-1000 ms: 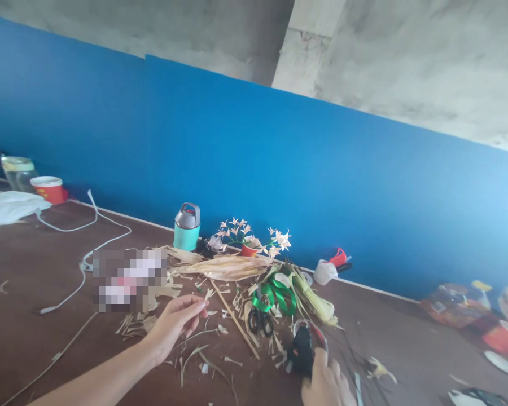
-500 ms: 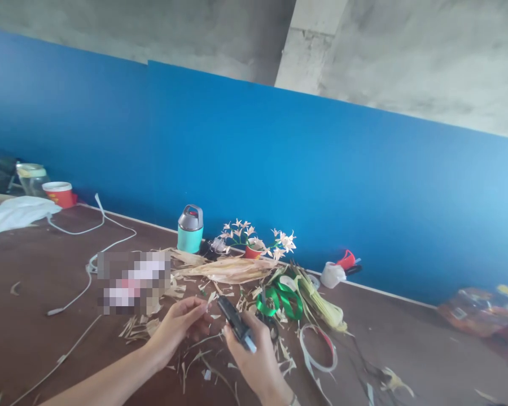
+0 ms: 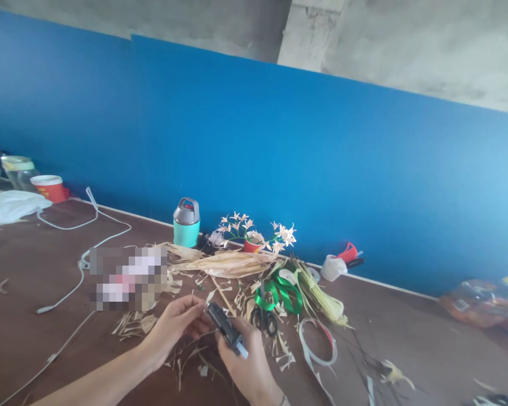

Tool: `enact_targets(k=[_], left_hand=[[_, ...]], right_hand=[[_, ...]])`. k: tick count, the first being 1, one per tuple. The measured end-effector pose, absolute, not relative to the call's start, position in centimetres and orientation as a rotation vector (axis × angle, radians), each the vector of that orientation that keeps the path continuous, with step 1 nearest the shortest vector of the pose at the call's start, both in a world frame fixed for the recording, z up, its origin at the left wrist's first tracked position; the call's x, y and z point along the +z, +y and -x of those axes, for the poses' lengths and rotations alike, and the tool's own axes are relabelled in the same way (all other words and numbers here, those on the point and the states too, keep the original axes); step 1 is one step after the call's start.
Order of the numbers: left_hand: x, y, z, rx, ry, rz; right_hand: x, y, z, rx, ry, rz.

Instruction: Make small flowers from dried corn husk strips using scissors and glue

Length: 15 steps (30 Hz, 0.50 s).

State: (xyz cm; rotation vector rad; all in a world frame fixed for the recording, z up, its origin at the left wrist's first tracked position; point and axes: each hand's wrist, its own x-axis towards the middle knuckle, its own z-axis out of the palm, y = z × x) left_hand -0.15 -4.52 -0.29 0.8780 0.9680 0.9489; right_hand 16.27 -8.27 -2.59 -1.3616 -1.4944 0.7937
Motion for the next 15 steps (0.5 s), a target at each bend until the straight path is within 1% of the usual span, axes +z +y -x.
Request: enact_targets(k=[15], left_hand=[[-0.46,-4.55,0.19,0.942,0.961,-0.910]], right_hand=[[-1.94,-8.30,-16.18,0.932,-1.512,1.372]])
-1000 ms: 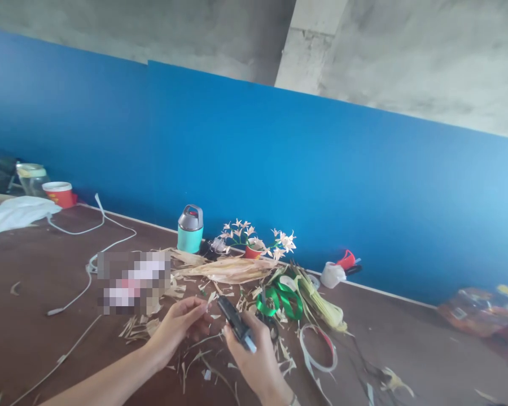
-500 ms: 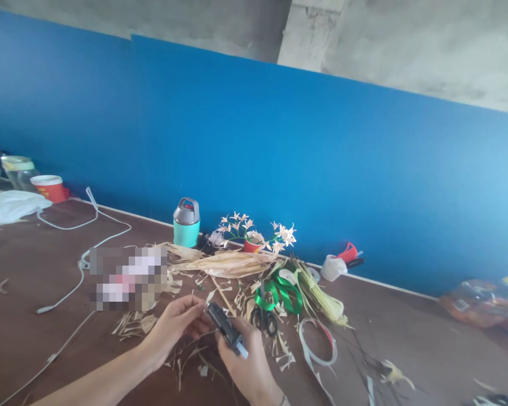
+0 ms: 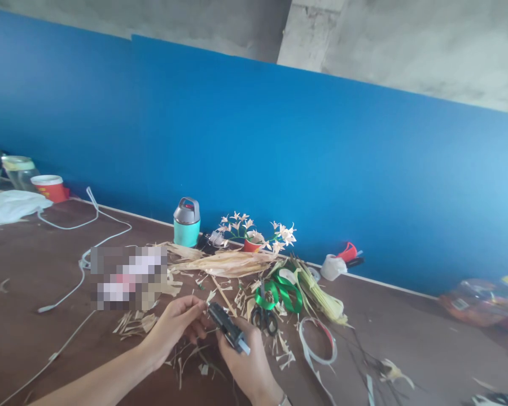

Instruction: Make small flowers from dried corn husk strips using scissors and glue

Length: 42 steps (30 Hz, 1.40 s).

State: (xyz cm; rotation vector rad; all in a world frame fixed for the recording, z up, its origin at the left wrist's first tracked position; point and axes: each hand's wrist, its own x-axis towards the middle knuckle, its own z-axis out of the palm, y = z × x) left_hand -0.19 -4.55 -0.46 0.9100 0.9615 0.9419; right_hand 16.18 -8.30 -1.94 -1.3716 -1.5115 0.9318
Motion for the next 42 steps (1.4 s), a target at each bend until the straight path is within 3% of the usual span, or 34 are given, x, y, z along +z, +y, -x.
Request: enact_targets(k=[22,42], left_hand=[[-0.6,-4.5,0.2,0.935,0.964,-0.932],[-0.3,-4.6,0.1,0.943,0.972,-0.933]], right_hand=[[-2.5,-8.3,-16.1,0.747,-1.501,1.369],[-1.5,-8.2,-16.1,0.802,-1.603,1.377]])
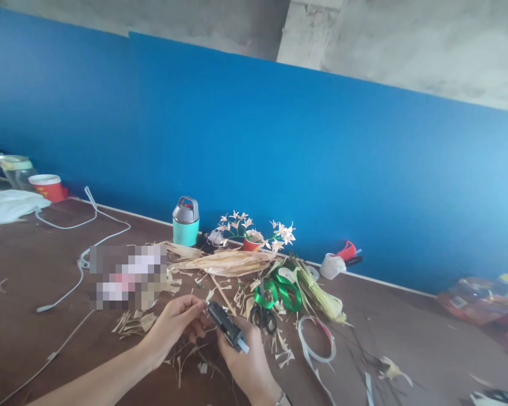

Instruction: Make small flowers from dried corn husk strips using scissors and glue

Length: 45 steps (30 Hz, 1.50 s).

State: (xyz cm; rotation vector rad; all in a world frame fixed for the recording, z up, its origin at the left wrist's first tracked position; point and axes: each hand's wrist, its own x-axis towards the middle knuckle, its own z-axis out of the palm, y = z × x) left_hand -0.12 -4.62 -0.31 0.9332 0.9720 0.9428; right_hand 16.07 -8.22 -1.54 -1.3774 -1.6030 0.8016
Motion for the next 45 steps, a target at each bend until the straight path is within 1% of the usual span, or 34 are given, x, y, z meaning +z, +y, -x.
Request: enact_targets(k=[4,10,26,31,36,40,45], left_hand=[[-0.3,-4.6,0.1,0.945,0.986,-0.934],[-0.3,-4.6,0.2,0.941,0.972,-0.935],[-0.5,-4.6,0.2,0.955,0.966,-0.944],[-0.8,-4.5,0.1,0.958,0.968,-0.953],[-0.7,-4.5,0.2,0.958,0.979,-0.995],[-0.8,-4.5,0.2,0.959,0.998,-1.051],[-1.4,-4.2,0.4,0.932,1.015,-1.184]], right_hand=[[-2.1,-8.2,-16.1,0.749,-1.560,1.364],[-2.3,-8.2,-16.2,0.794,-1.601,1.386],[-2.0,-8.1,-16.1,0.740,-1.624,1.368],[-2.0,-8.2,-16.1,0.809,-1.600,1.387],[-1.9,-8.1,-16.3,0.809,-1.607,1.417],[-2.1,-8.2,-16.4,0.832,-1.508,1.450],[-2.2,-7.9,-16.4,0.987,-1.355,1.493]])
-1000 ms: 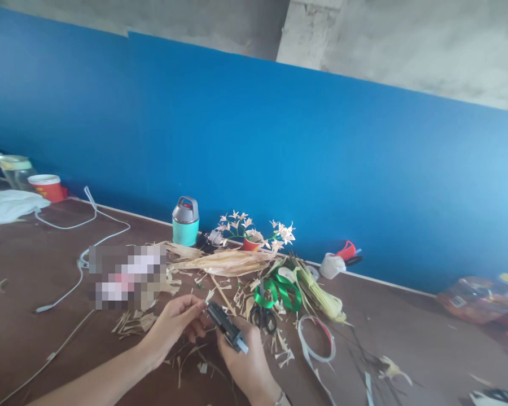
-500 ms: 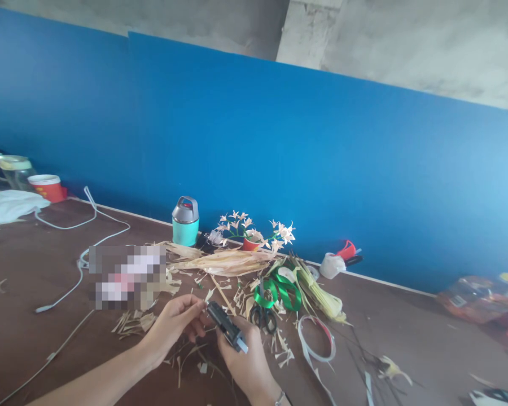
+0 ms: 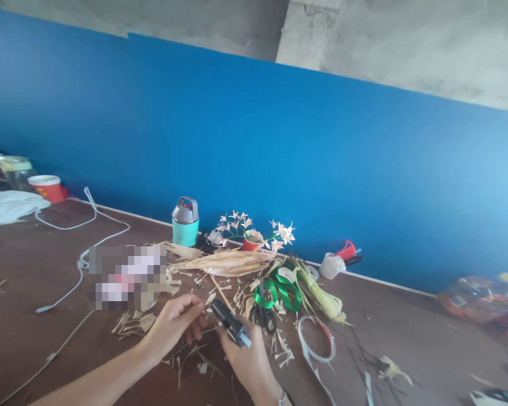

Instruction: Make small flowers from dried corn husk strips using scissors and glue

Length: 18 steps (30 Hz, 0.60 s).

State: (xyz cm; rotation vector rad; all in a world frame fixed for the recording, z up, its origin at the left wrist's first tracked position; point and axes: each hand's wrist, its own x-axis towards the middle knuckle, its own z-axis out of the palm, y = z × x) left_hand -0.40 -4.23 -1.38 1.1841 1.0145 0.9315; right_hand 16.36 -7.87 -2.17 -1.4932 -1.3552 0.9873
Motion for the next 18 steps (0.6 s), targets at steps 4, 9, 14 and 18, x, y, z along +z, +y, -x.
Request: enact_targets(k=[4,9,14,18], left_hand=[[-0.9,-4.3,1.1,0.872,1.060,-1.519],[-0.2,-4.3,1.8,0.884,1.119,-1.920],[-0.6,-3.3,1.8,0.976,1.187,-1.452],[-0.3,-2.9,1.6,1.035,1.127,-1.109]], right_hand=[[-1.0,-7.5,-16.9,1.145,-1.150,1.573],[1.5,-8.6,-18.4,0.896,-1.469,1.613],[3.1,-9.6,-21.8,0.356,-2.137,1.885],[1.7,-10.6,-26.2,0.141,-1.964,2.322]])
